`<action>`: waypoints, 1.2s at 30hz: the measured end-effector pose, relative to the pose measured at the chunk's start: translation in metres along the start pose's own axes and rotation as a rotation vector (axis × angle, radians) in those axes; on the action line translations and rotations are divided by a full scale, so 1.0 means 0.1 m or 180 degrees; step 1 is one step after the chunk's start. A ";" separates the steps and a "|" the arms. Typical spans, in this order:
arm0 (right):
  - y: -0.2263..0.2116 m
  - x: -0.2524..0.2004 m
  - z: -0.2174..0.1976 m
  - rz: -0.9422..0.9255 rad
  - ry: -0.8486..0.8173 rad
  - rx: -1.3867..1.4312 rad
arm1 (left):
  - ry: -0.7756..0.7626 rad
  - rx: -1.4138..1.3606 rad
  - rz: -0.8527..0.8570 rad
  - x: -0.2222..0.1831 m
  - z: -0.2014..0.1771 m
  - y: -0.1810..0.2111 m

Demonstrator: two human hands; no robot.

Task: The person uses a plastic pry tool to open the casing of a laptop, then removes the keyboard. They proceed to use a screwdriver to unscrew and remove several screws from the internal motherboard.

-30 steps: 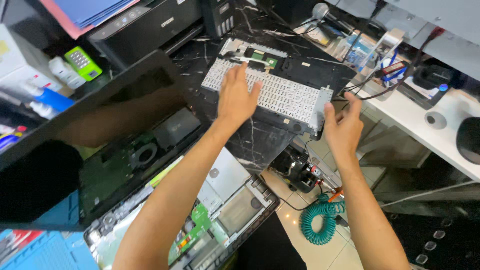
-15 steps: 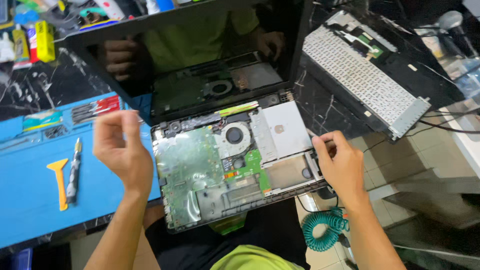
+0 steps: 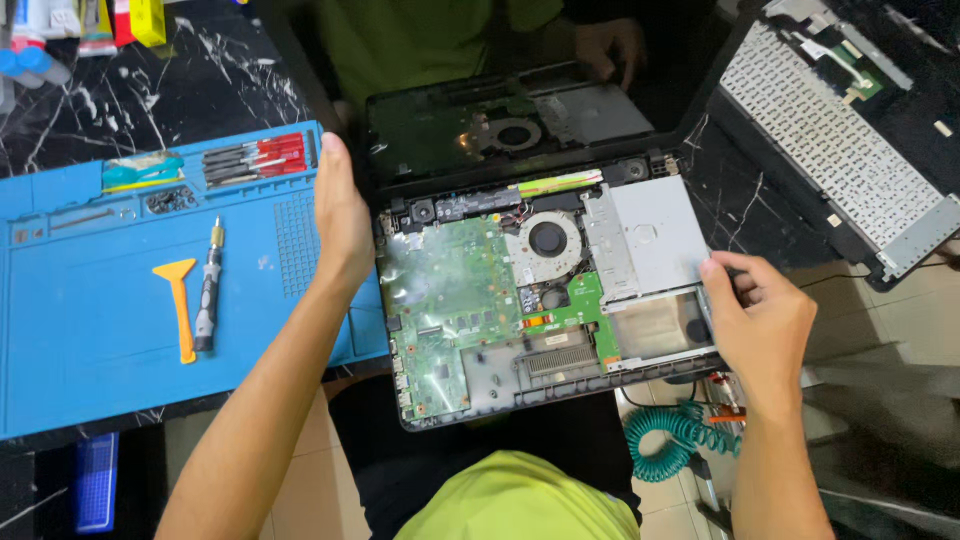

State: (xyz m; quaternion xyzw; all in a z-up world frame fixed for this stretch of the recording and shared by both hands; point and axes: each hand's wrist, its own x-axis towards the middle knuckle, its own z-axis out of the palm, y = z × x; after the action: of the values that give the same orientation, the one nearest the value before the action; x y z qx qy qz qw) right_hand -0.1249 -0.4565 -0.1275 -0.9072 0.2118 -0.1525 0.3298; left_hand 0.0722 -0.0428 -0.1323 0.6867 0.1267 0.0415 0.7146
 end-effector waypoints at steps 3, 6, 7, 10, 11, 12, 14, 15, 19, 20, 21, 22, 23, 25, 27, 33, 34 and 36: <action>0.08 0.05 0.02 -0.0239 0.0050 0.0046 | -0.0032 0.0034 0.0099 0.03 0.05 0.08; 0.07 -0.14 0.01 -0.0334 0.0165 0.0059 | -0.0175 -0.0080 0.0207 0.04 0.01 0.06; 0.04 -0.16 0.00 -0.0341 0.0205 0.0067 | -0.0179 -0.0144 0.0274 0.07 0.02 0.06; -0.03 -0.26 -0.01 -0.0449 0.0320 0.0199 | -0.0280 -0.0180 0.0527 0.16 -0.01 0.04; -0.02 -0.30 -0.02 -0.0444 0.0368 0.0186 | -0.0321 -0.0202 0.0546 0.18 0.00 0.03; 0.00 -0.32 0.00 -0.0527 0.0419 0.0150 | -0.0304 -0.0223 0.0638 0.21 -0.01 0.01; 0.08 -0.34 0.07 -0.0611 0.0475 0.0123 | -0.0288 -0.0238 0.0741 0.27 -0.02 -0.02; 0.15 -0.34 0.11 -0.0649 0.0520 0.0145 | -0.0391 -0.0386 0.0824 0.29 -0.02 -0.02; 0.21 -0.33 0.21 -0.0712 0.0649 0.0119 | -0.0665 -0.0647 0.1026 0.40 -0.01 -0.10; 0.23 -0.33 0.19 -0.0723 0.0648 0.0113 | -0.0658 -0.0658 0.1027 0.41 -0.01 -0.12; 0.23 -0.32 0.17 -0.0788 0.0652 -0.0049 | -0.0720 -0.0768 0.0951 0.43 -0.02 -0.14; 0.24 -0.34 0.17 -0.0834 0.0646 -0.0213 | -0.0788 -0.0869 0.0858 0.44 -0.04 -0.17; 0.26 -0.34 0.15 -0.0827 0.0636 -0.0222 | -0.0788 -0.0869 0.0843 0.46 -0.05 -0.22; 0.29 -0.25 0.12 -0.0757 0.0481 -0.0495 | -0.0896 -0.0866 0.0823 0.53 -0.09 -0.32; 0.24 -0.28 0.12 -0.0757 0.0432 -0.0463 | -0.0833 -0.0688 0.0766 0.45 -0.14 -0.23; 0.19 -0.34 0.12 -0.0623 0.0471 -0.0550 | -0.0890 -0.0376 0.0590 0.41 -0.13 -0.10; 0.15 -0.33 0.11 -0.0634 0.0458 -0.0604 | -0.0902 -0.0286 0.0613 0.40 -0.14 -0.07; 0.12 -0.36 0.08 -0.0924 0.0537 -0.0849 | -0.1055 -0.0533 0.0472 0.37 -0.14 -0.01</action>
State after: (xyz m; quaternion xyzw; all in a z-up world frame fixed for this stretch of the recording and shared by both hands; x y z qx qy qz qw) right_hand -0.1559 -0.4433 -0.1466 -0.9479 0.1241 -0.2445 0.1625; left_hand 0.1047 -0.0208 -0.1387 0.6298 -0.0475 -0.0093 0.7753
